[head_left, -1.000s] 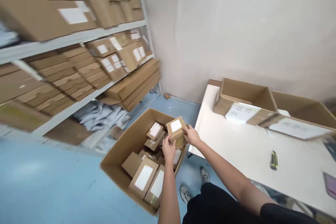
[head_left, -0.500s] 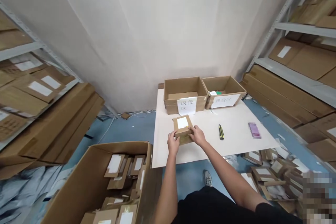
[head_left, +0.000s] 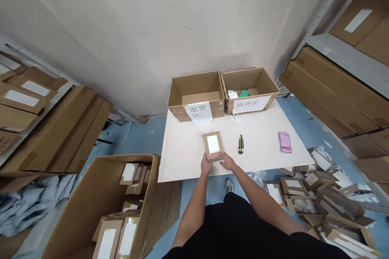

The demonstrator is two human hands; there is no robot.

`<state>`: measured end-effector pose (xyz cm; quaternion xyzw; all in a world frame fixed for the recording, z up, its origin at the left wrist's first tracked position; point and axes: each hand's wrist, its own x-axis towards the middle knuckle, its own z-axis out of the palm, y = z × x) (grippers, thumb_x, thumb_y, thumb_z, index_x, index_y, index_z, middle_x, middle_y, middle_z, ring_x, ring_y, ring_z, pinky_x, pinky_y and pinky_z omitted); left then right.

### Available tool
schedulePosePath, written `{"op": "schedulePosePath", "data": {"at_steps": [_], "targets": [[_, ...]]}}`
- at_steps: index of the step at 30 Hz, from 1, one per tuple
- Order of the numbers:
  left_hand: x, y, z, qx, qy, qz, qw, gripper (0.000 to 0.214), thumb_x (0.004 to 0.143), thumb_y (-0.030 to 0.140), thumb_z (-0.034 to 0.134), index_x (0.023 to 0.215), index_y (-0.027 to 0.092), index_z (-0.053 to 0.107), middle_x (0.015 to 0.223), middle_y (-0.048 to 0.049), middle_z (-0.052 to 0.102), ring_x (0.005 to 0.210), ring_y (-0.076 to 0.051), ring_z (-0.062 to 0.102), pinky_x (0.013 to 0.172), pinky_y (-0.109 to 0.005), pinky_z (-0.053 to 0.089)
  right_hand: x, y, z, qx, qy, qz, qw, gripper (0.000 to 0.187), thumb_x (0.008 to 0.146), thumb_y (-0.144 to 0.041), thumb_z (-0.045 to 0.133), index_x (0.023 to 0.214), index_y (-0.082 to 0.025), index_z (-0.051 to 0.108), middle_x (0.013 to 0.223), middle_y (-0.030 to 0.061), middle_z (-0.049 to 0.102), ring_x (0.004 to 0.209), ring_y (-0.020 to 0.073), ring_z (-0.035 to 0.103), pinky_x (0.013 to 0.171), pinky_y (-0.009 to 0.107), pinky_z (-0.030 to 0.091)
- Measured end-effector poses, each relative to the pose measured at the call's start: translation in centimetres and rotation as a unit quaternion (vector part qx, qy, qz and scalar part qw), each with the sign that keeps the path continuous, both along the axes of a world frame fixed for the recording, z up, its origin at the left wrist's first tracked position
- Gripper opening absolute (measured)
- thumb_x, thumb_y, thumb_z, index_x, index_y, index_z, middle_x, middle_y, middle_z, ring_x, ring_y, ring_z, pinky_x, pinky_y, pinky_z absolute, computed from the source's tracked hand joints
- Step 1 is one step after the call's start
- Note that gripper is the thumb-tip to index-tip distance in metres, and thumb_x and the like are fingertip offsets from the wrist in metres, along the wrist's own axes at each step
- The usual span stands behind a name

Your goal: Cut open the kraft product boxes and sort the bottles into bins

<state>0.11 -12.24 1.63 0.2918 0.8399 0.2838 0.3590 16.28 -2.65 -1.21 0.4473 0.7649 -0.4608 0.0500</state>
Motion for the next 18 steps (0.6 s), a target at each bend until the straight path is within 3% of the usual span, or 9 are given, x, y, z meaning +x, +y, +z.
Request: {"op": "schedulePosePath", "data": {"at_steps": [3,6,9,11,14,18], "targets": [[-0.3,0.7,1.2,0.043,0.079,-0.016,0.996,0.09,0.078,0.013,0.064,0.164,0.022,0.038,0.16,-0.0103,0.054,0.151,-0.029,0.047,0.127,-0.042,0.037,-0.7,1.6,-0.2,-0.013,0.038,0.029,0.999,0.094,0.084,-0.015,0.067,0.169,-0.016,0.028,0.168,0.0194,0.037,0.152,0.033,0.043,0.123,0.044,0.036],[0.0,1.6,2.1,0.092,0.138,-0.099,0.981,0.09,0.079,0.009,0.059,0.165,0.024,0.037,0.165,-0.0074,0.049,0.16,-0.029,0.032,0.133,-0.048,0.028,-1.2,2.6,-0.3,-0.009,0.07,0.02,0.997,0.1,0.082,-0.014,0.067,0.171,-0.019,0.021,0.164,0.0181,0.043,0.148,0.033,0.047,0.12,0.047,0.04],[1.8,2.3,1.7,0.054,0.112,-0.227,0.966,0.088,0.077,0.004,0.055,0.162,0.023,0.043,0.166,-0.0087,0.047,0.162,-0.03,0.027,0.133,-0.055,0.025,-0.9,2.8,-0.6,0.008,0.081,-0.029,0.996,0.097,0.082,-0.011,0.062,0.17,-0.02,0.024,0.16,0.0167,0.049,0.145,0.0318,0.051,0.12,0.047,0.041],[3.1,2.5,0.9,0.021,0.088,-0.28,0.956,0.086,0.075,0.002,0.054,0.159,0.021,0.048,0.169,-0.0106,0.041,0.162,-0.031,0.025,0.132,-0.055,0.026,-0.3,2.7,-0.7,0.015,0.105,-0.037,0.994,0.093,0.081,-0.009,0.059,0.169,-0.019,0.029,0.16,0.0163,0.05,0.148,0.0304,0.048,0.123,0.046,0.039],[3.4,2.5,0.4,0.03,0.087,-0.287,0.953,0.082,0.079,0.001,0.05,0.158,0.02,0.049,0.172,-0.0097,0.035,0.162,-0.027,0.026,0.132,-0.049,0.029,0.5,2.7,-0.4,0.022,0.157,-0.004,0.987,0.091,0.08,-0.009,0.058,0.167,-0.019,0.033,0.163,0.0143,0.048,0.152,0.0289,0.044,0.126,0.047,0.035],[-0.9,4.0,2.2,0.057,0.13,-0.263,0.954,0.076,0.082,0.002,0.054,0.155,0.024,0.051,0.165,-0.0095,0.047,0.155,-0.024,0.04,0.13,-0.045,0.034,1.2,4.0,1.8,0.064,0.166,0.017,0.984,0.088,0.084,-0.012,0.058,0.168,-0.022,0.033,0.167,0.0123,0.043,0.157,0.0296,0.035,0.128,0.052,0.032]]}}
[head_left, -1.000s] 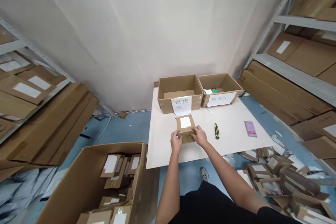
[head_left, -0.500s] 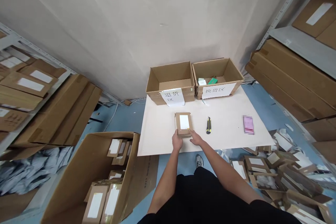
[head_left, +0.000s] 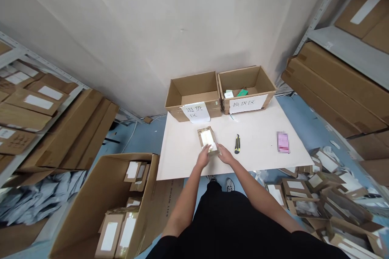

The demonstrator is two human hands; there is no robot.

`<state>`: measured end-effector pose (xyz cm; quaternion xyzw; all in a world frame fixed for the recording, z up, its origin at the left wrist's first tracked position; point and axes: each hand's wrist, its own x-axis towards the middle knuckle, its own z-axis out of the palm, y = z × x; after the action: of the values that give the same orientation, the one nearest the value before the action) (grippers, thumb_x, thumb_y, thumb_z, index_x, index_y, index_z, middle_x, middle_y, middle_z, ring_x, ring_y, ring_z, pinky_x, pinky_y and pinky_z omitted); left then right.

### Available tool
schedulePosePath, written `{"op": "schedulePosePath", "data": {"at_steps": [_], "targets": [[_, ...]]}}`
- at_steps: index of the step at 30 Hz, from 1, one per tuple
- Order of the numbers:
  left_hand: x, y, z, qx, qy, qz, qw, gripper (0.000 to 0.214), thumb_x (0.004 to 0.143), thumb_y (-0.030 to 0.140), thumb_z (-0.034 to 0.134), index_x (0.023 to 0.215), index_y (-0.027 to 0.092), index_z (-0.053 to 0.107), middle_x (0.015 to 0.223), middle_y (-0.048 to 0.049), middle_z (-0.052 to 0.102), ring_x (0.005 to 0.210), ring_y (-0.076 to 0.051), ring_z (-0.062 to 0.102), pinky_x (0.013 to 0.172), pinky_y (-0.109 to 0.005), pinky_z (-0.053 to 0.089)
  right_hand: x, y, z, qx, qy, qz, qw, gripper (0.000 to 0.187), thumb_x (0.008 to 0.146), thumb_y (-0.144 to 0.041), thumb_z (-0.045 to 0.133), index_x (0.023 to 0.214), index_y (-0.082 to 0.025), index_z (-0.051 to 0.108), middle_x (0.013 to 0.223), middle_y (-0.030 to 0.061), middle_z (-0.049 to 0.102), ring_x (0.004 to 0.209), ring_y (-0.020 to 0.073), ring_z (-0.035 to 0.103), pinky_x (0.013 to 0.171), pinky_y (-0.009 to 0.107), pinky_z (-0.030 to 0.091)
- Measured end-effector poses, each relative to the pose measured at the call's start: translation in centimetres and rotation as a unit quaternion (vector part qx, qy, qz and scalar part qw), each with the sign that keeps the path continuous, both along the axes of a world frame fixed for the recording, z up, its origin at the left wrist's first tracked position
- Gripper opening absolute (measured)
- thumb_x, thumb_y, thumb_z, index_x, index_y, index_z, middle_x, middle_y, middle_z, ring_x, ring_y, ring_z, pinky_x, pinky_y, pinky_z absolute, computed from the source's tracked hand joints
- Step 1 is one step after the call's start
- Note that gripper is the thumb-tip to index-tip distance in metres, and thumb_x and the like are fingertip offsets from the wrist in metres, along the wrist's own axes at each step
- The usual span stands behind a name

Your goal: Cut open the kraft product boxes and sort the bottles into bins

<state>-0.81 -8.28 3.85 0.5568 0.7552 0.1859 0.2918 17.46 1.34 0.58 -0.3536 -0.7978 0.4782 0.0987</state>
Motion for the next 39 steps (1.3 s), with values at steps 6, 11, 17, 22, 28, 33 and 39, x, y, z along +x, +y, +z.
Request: {"op": "schedulePosePath", "data": {"at_steps": [6,11,17,22,28,33,39], "targets": [[-7.4,5.2,2.3,-0.044,0.08,0.007,0.996,0.056,0.075,0.014,0.079,0.127,0.021,0.06,0.139,-0.0115,0.063,0.132,-0.028,0.058,0.11,-0.04,0.05,2.6,3.6,4.7,0.066,-0.027,-0.047,0.996,0.087,0.089,-0.023,0.066,0.169,-0.024,0.032,0.169,0.014,0.039,0.157,0.0294,0.035,0.128,0.049,0.029],[-8.7,7.5,0.8,-0.115,0.089,-0.036,0.989,0.055,0.06,0.025,0.092,0.103,0.022,0.058,0.142,-0.0095,0.057,0.132,-0.03,0.053,0.099,-0.035,0.051,7.6,5.5,4.4,0.052,-0.08,-0.128,0.987,0.08,0.09,-0.019,0.061,0.166,-0.023,0.037,0.164,0.0135,0.046,0.155,0.0277,0.037,0.126,0.046,0.032],[-8.9,7.5,-0.2,-0.171,0.081,-0.023,0.982,0.063,0.066,0.03,0.09,0.118,0.025,0.055,0.143,-0.008,0.06,0.121,-0.027,0.062,0.089,-0.03,0.05,10.3,6.4,1.0,-0.023,-0.162,-0.198,0.966,0.065,0.095,-0.025,0.06,0.159,-0.019,0.048,0.156,0.0143,0.054,0.144,0.0269,0.051,0.12,0.037,0.039],[-8.6,8.0,-0.3,-0.242,0.057,0.009,0.968,0.11,0.069,0.031,0.088,0.158,0.025,0.023,0.129,-0.0067,0.07,0.111,-0.025,0.07,0.082,-0.028,0.05,8.3,7.1,-1.6,-0.112,-0.233,-0.269,0.928,0.074,0.099,-0.031,0.059,0.166,-0.017,0.031,0.148,0.0167,0.06,0.136,0.0273,0.059,0.11,0.034,0.046],[-7.4,7.9,-0.6,-0.253,0.051,0.037,0.966,0.127,0.068,0.026,0.088,0.166,0.023,0.005,0.137,-0.01,0.068,0.119,-0.028,0.068,0.085,-0.029,0.049,6.2,6.7,-4.3,-0.115,-0.26,-0.345,0.895,0.08,0.093,-0.023,0.063,0.165,-0.018,0.03,0.149,0.0202,0.056,0.132,0.0303,0.062,0.104,0.034,0.05],[-6.9,7.5,-1.0,-0.252,0.051,0.047,0.965,0.119,0.069,0.026,0.087,0.164,0.024,0.014,0.13,-0.0108,0.071,0.116,-0.028,0.069,0.086,-0.031,0.049,4.5,8.0,-4.1,-0.197,-0.178,-0.353,0.897,0.065,0.083,-0.014,0.065,0.147,-0.011,0.049,0.131,0.0198,0.067,0.116,0.0299,0.07,0.091,0.035,0.055],[-6.6,6.9,-1.5,-0.228,0.019,0.049,0.972,0.112,0.07,0.029,0.087,0.162,0.026,0.022,0.131,-0.0106,0.07,0.116,-0.027,0.069,0.093,-0.032,0.049,1.2,8.9,-0.1,-0.204,-0.058,-0.316,0.925,0.063,0.086,-0.021,0.054,0.148,-0.014,0.041,0.108,0.0087,0.075,0.089,0.0217,0.074,0.071,0.028,0.059]]}}
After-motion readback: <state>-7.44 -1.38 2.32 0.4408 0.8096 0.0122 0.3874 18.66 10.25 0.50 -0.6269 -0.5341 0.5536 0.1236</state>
